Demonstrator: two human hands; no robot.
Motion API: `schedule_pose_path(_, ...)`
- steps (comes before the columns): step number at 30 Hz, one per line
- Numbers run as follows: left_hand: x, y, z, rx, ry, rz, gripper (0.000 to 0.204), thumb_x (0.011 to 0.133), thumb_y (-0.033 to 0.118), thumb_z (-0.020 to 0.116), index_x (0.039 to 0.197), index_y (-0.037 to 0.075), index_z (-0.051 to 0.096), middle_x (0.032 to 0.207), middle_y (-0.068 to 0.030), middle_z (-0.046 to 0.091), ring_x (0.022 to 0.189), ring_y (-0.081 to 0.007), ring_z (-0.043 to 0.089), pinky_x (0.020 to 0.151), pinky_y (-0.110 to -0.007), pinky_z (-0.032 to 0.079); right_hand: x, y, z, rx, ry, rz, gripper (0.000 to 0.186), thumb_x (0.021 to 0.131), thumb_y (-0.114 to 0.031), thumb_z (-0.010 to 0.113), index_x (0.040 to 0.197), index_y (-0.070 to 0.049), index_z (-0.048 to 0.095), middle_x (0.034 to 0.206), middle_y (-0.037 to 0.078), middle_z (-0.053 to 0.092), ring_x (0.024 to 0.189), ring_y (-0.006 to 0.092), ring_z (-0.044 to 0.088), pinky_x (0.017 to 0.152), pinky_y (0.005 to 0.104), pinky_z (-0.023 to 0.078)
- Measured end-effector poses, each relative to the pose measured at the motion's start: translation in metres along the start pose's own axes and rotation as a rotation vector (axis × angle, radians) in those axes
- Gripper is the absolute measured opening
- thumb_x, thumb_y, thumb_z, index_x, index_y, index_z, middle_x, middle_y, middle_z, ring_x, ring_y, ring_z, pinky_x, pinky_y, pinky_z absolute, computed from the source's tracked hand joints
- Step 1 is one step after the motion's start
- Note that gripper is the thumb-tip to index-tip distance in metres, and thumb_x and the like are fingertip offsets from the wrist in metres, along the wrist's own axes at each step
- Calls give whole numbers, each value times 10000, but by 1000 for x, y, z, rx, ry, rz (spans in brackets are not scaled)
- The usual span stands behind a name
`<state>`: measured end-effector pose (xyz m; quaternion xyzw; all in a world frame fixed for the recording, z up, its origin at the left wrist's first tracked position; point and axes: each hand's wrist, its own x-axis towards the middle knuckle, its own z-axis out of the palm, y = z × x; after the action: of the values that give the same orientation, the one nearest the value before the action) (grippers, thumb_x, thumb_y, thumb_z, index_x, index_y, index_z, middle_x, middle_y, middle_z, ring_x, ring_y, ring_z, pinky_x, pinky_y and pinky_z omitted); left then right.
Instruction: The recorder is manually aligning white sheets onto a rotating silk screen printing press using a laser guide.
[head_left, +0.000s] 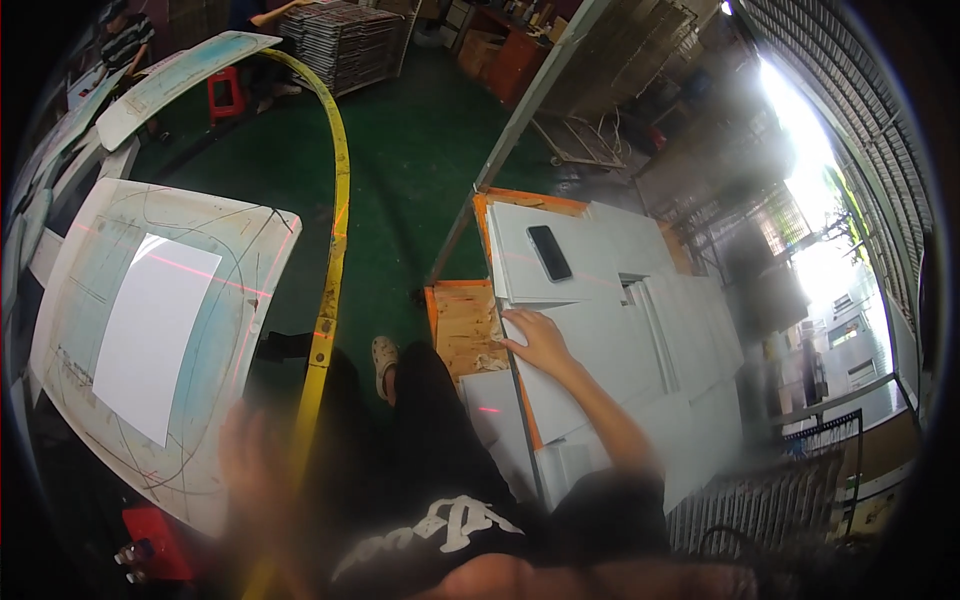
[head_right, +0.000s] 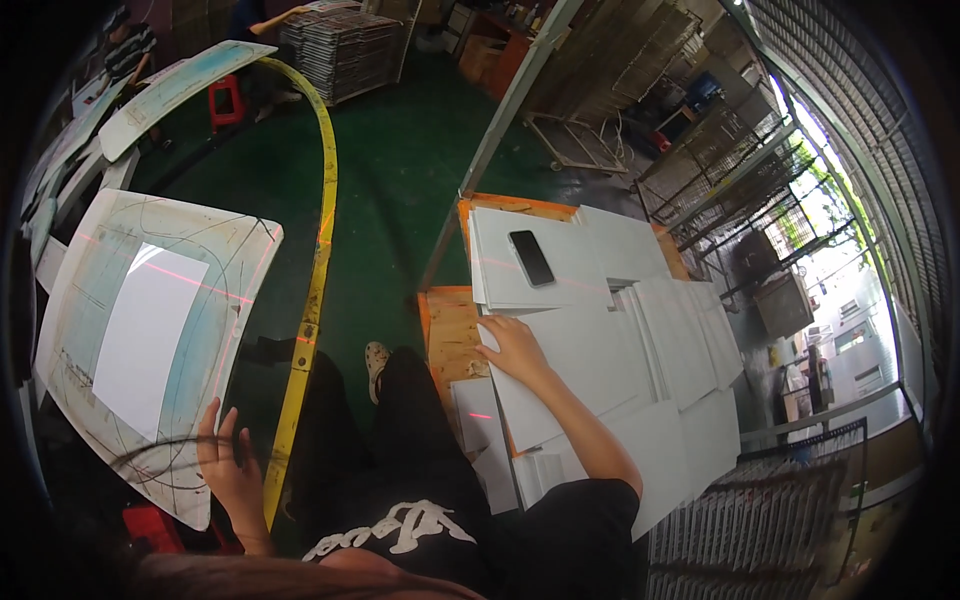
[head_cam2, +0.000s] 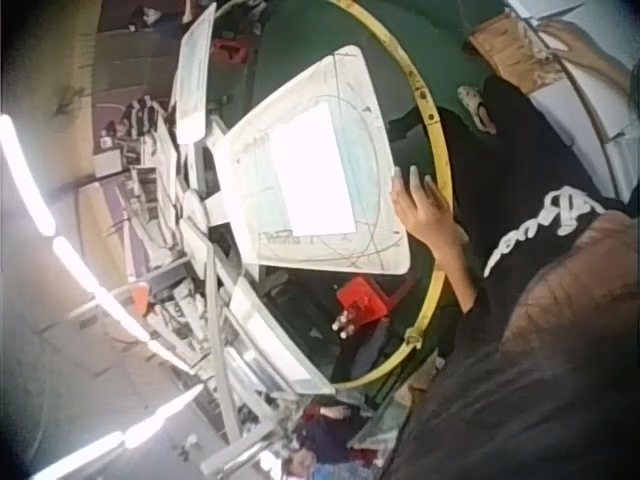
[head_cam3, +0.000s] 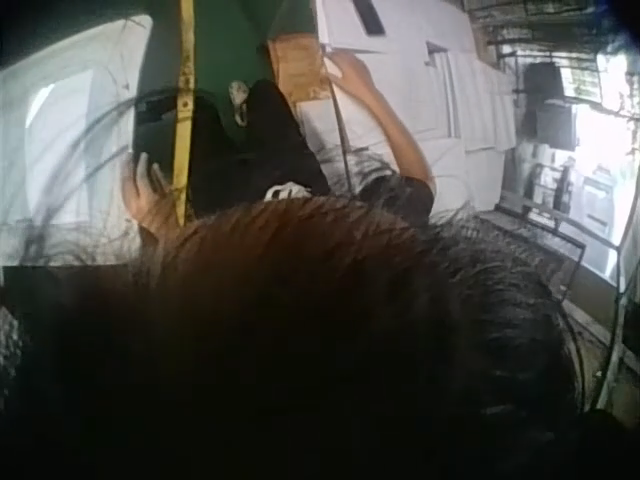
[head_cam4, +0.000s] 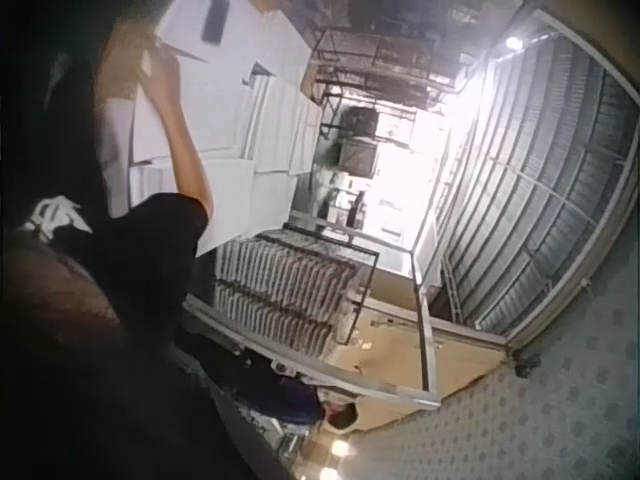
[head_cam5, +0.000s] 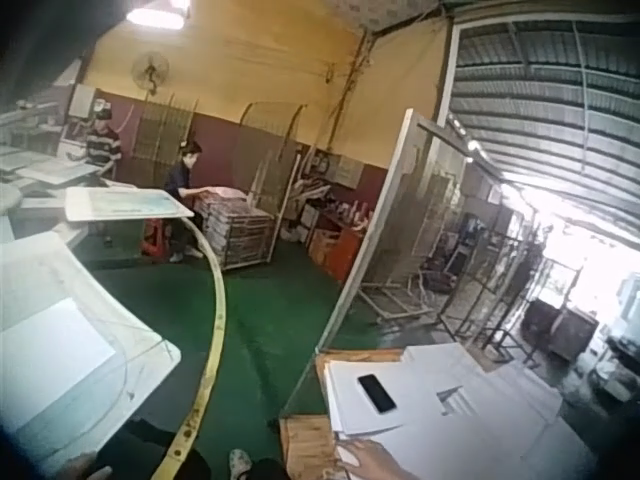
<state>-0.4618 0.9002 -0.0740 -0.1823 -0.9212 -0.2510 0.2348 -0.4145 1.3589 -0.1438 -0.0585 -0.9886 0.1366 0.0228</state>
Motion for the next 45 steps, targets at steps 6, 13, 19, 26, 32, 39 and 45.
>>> schedule_pose_path(6,-6,10,-5,65,-42,26,309,825,18,611,1130,59,584,1270,-132,548,1131,-351,542,935,-435,442,-1,-2,4,51,46,-16,512,832,-322,661,1268,-87,530,1287,100,541,1222,294,471,1022,407,361)
schedule_pose_path(13,0,34,1,59,-65,16,303,781,10,630,1080,58,615,1268,-118,551,1127,-343,540,948,-434,435,-1,2,-2,115,29,16,518,825,-311,670,1270,-85,527,1294,104,539,1218,292,477,1023,393,364)
schedule_pose_path(19,0,40,3,17,-93,86,323,771,10,633,1089,61,612,1245,-126,562,1131,-345,541,984,-449,423,2,-1,-2,154,120,10,469,792,-258,701,1205,-78,569,1211,115,583,1132,302,529,951,398,411)
schedule_pose_path(26,62,78,-49,-546,-127,375,248,819,94,613,1058,29,626,1165,-174,601,1114,-335,567,952,-418,444,-2,-6,-7,189,410,16,314,764,-221,724,980,-45,581,967,115,615,943,316,565,838,417,432)
schedule_pose_path(32,102,135,-117,-1584,-211,609,499,976,391,444,1320,30,439,1110,-234,562,1054,-394,572,899,-488,473,-10,-17,-18,156,506,-1,191,772,-123,687,894,-60,555,876,98,591,884,297,543,855,408,394)
schedule_pose_path(39,82,157,-153,-1674,290,815,485,978,264,474,1420,104,355,1114,-89,567,1085,-252,525,1033,-436,359,-3,-6,-8,204,498,42,150,785,-95,665,862,-62,541,839,90,569,879,291,533,878,408,377)
schedule_pose_path(45,66,142,-124,-1373,757,1358,388,959,173,538,1314,40,454,1155,-78,552,1025,-164,513,848,-306,445,6,-5,7,202,507,-12,144,793,-92,656,864,-55,537,847,105,569,889,304,538,862,410,392)
